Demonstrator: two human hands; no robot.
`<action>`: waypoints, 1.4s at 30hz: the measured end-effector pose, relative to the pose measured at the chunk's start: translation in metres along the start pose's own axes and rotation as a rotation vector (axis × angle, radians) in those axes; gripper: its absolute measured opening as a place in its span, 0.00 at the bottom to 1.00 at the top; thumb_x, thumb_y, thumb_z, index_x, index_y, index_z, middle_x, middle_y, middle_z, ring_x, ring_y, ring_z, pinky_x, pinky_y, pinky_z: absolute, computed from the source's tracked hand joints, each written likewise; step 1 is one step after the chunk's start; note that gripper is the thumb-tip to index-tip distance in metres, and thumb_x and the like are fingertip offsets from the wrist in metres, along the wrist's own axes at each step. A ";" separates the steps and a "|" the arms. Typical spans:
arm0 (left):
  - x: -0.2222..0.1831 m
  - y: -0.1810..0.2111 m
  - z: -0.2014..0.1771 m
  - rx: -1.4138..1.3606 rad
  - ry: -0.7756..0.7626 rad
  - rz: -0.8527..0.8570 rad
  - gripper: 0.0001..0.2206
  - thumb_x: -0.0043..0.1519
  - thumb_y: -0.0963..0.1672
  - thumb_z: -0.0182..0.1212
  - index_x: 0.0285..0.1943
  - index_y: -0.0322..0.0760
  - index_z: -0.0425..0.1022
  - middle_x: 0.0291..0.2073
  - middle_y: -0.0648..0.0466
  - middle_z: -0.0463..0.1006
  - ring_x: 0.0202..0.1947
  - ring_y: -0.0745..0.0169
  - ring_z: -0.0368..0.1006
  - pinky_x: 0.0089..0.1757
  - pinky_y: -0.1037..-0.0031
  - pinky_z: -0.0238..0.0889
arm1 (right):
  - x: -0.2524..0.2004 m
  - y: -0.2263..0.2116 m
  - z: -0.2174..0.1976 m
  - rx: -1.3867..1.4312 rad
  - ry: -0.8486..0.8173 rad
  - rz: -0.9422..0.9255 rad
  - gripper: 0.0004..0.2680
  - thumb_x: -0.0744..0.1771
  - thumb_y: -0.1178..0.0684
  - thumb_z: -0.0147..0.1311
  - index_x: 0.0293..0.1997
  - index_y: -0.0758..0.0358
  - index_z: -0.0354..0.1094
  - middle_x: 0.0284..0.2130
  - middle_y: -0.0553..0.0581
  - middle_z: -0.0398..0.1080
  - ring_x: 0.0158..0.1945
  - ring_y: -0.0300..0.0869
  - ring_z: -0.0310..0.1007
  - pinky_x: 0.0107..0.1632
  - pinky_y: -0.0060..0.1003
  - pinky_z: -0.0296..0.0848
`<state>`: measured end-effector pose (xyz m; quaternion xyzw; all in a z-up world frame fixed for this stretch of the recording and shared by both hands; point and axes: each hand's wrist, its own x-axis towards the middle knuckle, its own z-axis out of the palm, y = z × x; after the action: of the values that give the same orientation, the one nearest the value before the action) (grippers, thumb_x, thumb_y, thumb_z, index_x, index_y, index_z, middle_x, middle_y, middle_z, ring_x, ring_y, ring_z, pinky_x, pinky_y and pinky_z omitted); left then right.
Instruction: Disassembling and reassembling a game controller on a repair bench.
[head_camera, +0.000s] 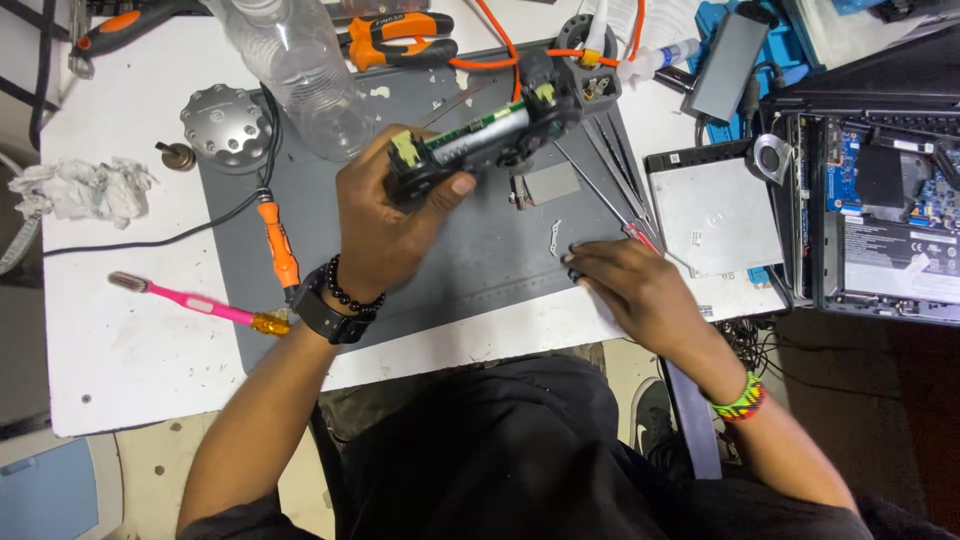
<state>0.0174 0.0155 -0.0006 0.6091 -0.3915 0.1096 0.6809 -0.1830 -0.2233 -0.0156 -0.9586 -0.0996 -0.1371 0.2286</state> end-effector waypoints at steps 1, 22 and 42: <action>0.000 0.002 0.002 0.013 -0.011 0.016 0.13 0.64 0.45 0.71 0.44 0.27 0.79 0.35 0.41 0.78 0.37 0.43 0.79 0.40 0.64 0.70 | -0.004 0.005 0.006 -0.085 -0.017 -0.040 0.06 0.68 0.58 0.57 0.49 0.60 0.78 0.48 0.59 0.78 0.50 0.54 0.78 0.50 0.43 0.77; -0.018 0.011 0.025 0.138 -0.318 0.307 0.12 0.62 0.44 0.68 0.49 0.31 0.80 0.42 0.47 0.82 0.41 0.39 0.79 0.41 0.55 0.72 | 0.024 -0.044 -0.040 0.229 0.671 -0.085 0.03 0.62 0.68 0.66 0.34 0.77 0.76 0.33 0.70 0.77 0.35 0.59 0.81 0.41 0.46 0.79; -0.032 0.003 0.025 0.237 -0.359 0.288 0.17 0.54 0.38 0.69 0.53 0.34 0.79 0.46 0.50 0.80 0.46 0.43 0.78 0.46 0.56 0.70 | 0.032 -0.048 -0.041 0.217 0.546 0.063 0.03 0.65 0.68 0.62 0.39 0.74 0.78 0.34 0.68 0.74 0.41 0.59 0.78 0.44 0.47 0.77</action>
<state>-0.0156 0.0034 -0.0209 0.6322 -0.5732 0.1409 0.5018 -0.1736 -0.1962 0.0495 -0.8589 -0.0188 -0.3711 0.3524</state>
